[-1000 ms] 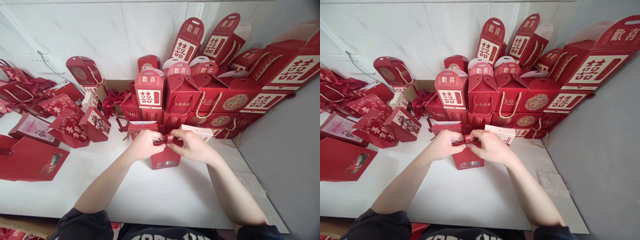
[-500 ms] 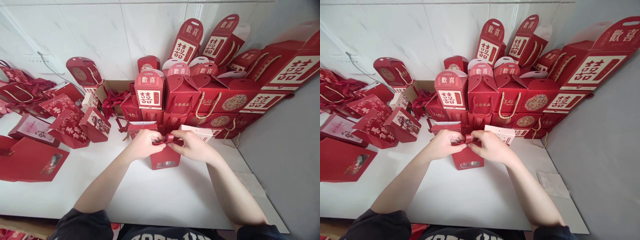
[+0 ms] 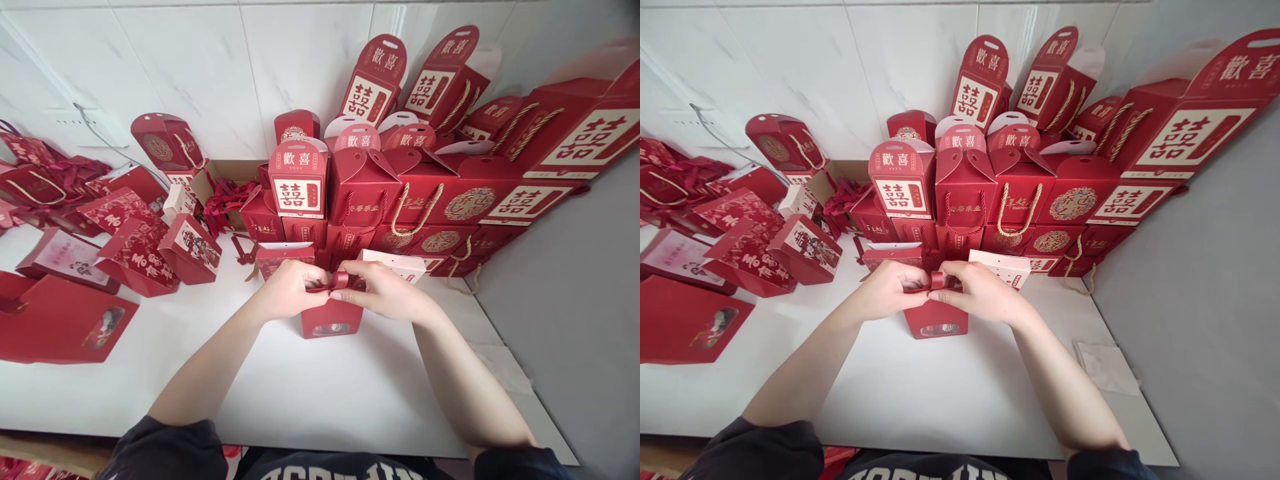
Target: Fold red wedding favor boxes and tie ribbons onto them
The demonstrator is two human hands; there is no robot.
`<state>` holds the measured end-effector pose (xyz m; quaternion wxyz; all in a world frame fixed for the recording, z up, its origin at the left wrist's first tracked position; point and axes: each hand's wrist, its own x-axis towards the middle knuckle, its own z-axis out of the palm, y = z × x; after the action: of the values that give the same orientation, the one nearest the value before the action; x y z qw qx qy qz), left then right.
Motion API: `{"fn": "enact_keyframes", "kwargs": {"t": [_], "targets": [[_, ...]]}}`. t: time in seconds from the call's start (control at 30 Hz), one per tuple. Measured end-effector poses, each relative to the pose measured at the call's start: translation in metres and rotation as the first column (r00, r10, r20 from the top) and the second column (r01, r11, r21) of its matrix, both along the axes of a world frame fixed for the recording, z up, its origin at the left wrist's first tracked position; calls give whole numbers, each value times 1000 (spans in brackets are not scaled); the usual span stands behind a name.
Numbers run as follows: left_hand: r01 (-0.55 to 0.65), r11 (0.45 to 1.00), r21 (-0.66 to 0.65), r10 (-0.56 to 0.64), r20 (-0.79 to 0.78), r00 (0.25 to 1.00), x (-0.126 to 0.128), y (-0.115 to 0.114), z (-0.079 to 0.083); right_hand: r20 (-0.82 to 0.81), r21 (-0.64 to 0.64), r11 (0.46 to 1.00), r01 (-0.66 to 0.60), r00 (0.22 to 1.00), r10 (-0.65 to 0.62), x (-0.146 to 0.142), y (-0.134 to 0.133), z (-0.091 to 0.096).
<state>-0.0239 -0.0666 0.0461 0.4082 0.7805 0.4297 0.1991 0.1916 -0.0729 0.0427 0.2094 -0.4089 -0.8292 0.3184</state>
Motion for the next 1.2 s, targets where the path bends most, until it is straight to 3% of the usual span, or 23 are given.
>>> {"fn": "enact_keyframes", "kwargs": {"t": [0.3, 0.53, 1.2], "targets": [[9, 1000, -10, -9, -2, 1000, -1, 1, -2, -67, -99, 988, -123, 991, 116, 4, 6, -2], [7, 1000, -5, -7, 12, 1000, 0, 1, -2, -43, -32, 995, -97, 995, 95, 2, 3, -1], [15, 999, 31, -14, -24, 1000, 0, 0, 1, -39, -39, 997, -62, 997, 60, 2, 1, 2]]}}
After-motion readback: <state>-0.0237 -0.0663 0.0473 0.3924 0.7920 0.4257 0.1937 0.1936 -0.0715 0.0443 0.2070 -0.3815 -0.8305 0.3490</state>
